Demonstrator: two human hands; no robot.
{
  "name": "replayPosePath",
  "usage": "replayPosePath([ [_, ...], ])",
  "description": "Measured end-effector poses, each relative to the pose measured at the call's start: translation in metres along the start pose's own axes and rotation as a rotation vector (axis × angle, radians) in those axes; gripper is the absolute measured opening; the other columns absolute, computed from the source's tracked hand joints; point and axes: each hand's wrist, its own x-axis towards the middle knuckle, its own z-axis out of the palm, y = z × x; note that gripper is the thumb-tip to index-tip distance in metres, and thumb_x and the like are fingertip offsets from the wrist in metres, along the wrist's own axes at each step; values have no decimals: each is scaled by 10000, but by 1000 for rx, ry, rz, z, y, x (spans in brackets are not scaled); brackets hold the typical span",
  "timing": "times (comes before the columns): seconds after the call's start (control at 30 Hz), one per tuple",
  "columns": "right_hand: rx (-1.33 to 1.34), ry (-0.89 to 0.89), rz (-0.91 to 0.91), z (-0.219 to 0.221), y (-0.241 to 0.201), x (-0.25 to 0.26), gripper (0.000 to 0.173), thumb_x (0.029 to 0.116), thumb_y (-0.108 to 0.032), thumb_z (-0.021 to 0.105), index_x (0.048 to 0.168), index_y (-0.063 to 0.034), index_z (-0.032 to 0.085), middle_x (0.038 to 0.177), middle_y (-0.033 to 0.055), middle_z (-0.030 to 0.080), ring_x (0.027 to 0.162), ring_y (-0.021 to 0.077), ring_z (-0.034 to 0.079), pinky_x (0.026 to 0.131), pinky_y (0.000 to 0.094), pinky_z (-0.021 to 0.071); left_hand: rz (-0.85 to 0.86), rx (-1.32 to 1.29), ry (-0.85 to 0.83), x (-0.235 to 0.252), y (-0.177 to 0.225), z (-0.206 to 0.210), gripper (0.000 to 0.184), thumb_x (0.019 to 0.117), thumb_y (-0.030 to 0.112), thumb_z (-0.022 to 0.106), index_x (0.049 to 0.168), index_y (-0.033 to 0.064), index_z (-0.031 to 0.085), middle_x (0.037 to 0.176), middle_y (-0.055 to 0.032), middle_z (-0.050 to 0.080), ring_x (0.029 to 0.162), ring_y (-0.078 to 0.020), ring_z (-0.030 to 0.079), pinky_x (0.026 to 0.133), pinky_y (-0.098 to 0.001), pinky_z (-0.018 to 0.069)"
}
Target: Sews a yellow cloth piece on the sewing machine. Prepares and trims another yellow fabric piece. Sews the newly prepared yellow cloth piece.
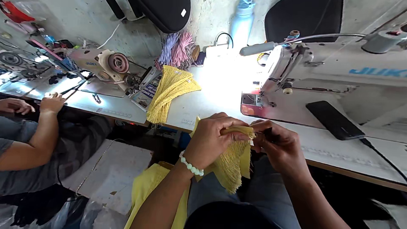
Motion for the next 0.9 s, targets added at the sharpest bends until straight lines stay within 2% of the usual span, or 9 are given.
replayPosePath([
  [0.1,-208,8,-37,0,0,-1,156,1024,-118,593,1098,-98,730,1011,-70,731,731,-95,594,643,76,495,38,41,176,-8,-12,-10,128,841,111,815,926,31,762,803,0,641,670,-1,566,596,-136,476],
  [0.23,-347,-64,-23,-3,8,-14,214,1041,-154,566,1096,-24,727,964,13,728,797,-52,620,712,100,508,9,71,409,-32,-37,-67,163,900,111,759,1038,26,738,951,29,670,836,-6,643,742,-176,567],
  [0.33,-222,-385,96,15,31,-37,197,1001,-163,621,1019,-17,752,912,31,743,806,7,680,770,169,577,-14,70,505,-58,-47,-106,145,944,135,709,1087,109,708,1011,102,675,893,3,654,794,-195,576],
  [0.47,-444,-869,174,79,94,-78,149,897,5,681,1029,11,751,1024,192,742,994,379,713,809,536,582,-46,166,559,-85,-54,-122,171,974,141,684,1143,162,664,1023,132,693,875,30,670,769,-151,573],
  [0.53,-638,-1077,224,107,125,-95,243,953,66,561,1149,58,704,1164,253,698,1128,454,660,841,567,569,-39,225,573,-91,-62,-123,176,966,135,696,1140,132,673,1013,105,671,878,19,653,768,-149,559],
  [0.6,-753,-1203,236,123,141,-106,248,992,84,468,1149,126,655,1145,298,672,1133,478,642,833,550,561,-16,284,578,-95,-70,-123,166,961,151,712,1122,120,687,1033,94,669,905,21,649,769,-139,551],
  [0.7,-786,-1210,196,130,142,-106,227,993,92,451,1083,153,650,1072,304,681,1068,466,668,811,521,566,24,343,575,-102,-84,-128,175,967,177,709,1101,66,695,1143,23,669,1077,-50,636,905,-211,543],
  [0.8,-703,-1110,348,126,139,-97,253,991,97,467,1133,118,676,1104,294,697,1100,459,670,915,551,540,35,347,576,-108,-96,-134,185,970,160,704,1119,51,684,1046,48,659,934,9,652,807,-155,558],
  [0.9,-570,-883,394,124,137,-90,199,932,98,546,1043,103,711,978,294,718,971,468,711,873,589,550,56,317,612,-109,-107,-138,168,967,130,702,1111,45,687,1020,74,663,907,35,645,805,-142,552],
])
